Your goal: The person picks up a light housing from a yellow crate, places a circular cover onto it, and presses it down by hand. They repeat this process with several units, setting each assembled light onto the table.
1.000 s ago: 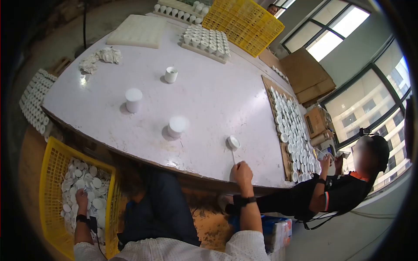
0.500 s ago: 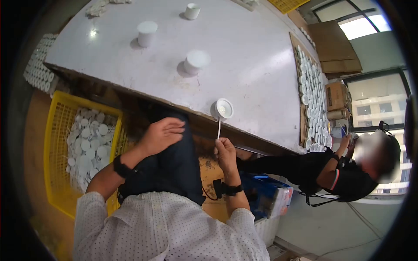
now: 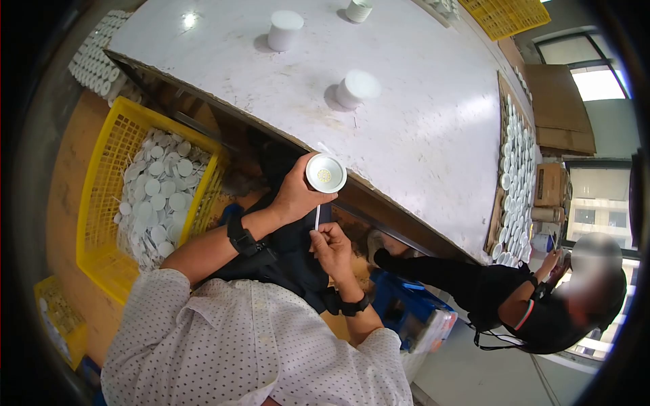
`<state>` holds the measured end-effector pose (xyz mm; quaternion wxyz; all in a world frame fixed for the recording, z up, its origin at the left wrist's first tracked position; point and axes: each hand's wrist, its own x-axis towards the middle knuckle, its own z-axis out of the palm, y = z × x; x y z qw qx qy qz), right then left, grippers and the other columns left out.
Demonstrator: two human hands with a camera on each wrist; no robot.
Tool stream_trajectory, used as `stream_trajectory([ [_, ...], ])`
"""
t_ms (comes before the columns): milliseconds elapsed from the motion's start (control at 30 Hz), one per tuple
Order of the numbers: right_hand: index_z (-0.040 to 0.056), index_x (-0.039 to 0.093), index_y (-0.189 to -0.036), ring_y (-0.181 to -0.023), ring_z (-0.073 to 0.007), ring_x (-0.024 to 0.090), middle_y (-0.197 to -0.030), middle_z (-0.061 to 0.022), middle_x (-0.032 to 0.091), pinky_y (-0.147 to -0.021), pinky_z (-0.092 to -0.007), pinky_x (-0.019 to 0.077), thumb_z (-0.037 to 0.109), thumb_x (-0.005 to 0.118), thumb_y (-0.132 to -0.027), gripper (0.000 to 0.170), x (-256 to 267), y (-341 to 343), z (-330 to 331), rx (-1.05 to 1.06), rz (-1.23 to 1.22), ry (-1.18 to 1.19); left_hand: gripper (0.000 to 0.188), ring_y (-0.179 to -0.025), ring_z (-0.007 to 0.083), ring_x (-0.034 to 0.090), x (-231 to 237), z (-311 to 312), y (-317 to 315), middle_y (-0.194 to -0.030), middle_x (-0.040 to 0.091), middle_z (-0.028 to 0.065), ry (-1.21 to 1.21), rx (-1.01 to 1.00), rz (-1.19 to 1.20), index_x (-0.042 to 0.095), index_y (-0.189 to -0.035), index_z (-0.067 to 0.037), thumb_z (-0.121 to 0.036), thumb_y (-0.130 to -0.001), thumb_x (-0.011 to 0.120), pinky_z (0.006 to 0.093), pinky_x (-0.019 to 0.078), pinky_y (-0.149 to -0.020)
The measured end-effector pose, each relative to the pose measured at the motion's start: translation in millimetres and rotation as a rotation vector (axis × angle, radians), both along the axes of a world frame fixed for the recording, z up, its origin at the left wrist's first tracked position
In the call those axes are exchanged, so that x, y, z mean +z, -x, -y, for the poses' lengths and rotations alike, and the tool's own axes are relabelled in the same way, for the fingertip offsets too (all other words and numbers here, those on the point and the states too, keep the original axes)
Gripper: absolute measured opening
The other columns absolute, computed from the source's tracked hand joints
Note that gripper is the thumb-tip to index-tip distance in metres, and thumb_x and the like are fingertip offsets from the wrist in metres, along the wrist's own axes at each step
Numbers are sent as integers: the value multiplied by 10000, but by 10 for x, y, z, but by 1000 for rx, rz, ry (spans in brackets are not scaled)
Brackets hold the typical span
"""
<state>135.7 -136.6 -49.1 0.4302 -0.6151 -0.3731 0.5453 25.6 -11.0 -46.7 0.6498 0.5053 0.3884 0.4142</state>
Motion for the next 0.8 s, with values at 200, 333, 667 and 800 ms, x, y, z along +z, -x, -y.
stream_trajectory([
  [200, -16, 552, -841, -596, -63, 513, -652, -20, 557, -532, -221, 413, 160, 654, -805, 206, 407, -374, -663, -165, 369, -164, 688, -1064, 204, 522, 130, -29, 295, -1125, 537, 110, -151, 117, -123, 401, -1213, -32, -43, -629, 763, 317, 426, -904],
  [333, 13, 534, -814, -577, -80, 503, -660, -21, 526, -492, -206, 379, 252, 631, -824, 259, 686, -609, -1659, -347, 305, -129, 674, -1061, 214, 528, 190, 36, 398, -1120, 542, 114, -244, 107, -199, 402, -1215, -30, -39, -639, 753, 322, 426, -906],
  [667, 49, 505, -788, -522, -68, 453, -642, -9, 480, -430, -175, 332, 273, 637, -828, 263, 477, -777, -2464, -363, 44, -81, 732, -1093, 206, 503, 12, 0, 756, -1152, 525, 114, -170, 150, -156, 376, -1253, -18, -7, -623, 747, 323, 402, -932],
  [800, 56, 500, -798, -521, -70, 458, -637, 4, 473, -433, -181, 344, 232, 618, -845, 217, 504, -796, -2281, -424, -162, -103, 688, -1076, 209, 523, 78, -60, 774, -1136, 540, 109, -186, 131, -152, 403, -1235, -37, -17, -635, 739, 323, 422, -918],
])
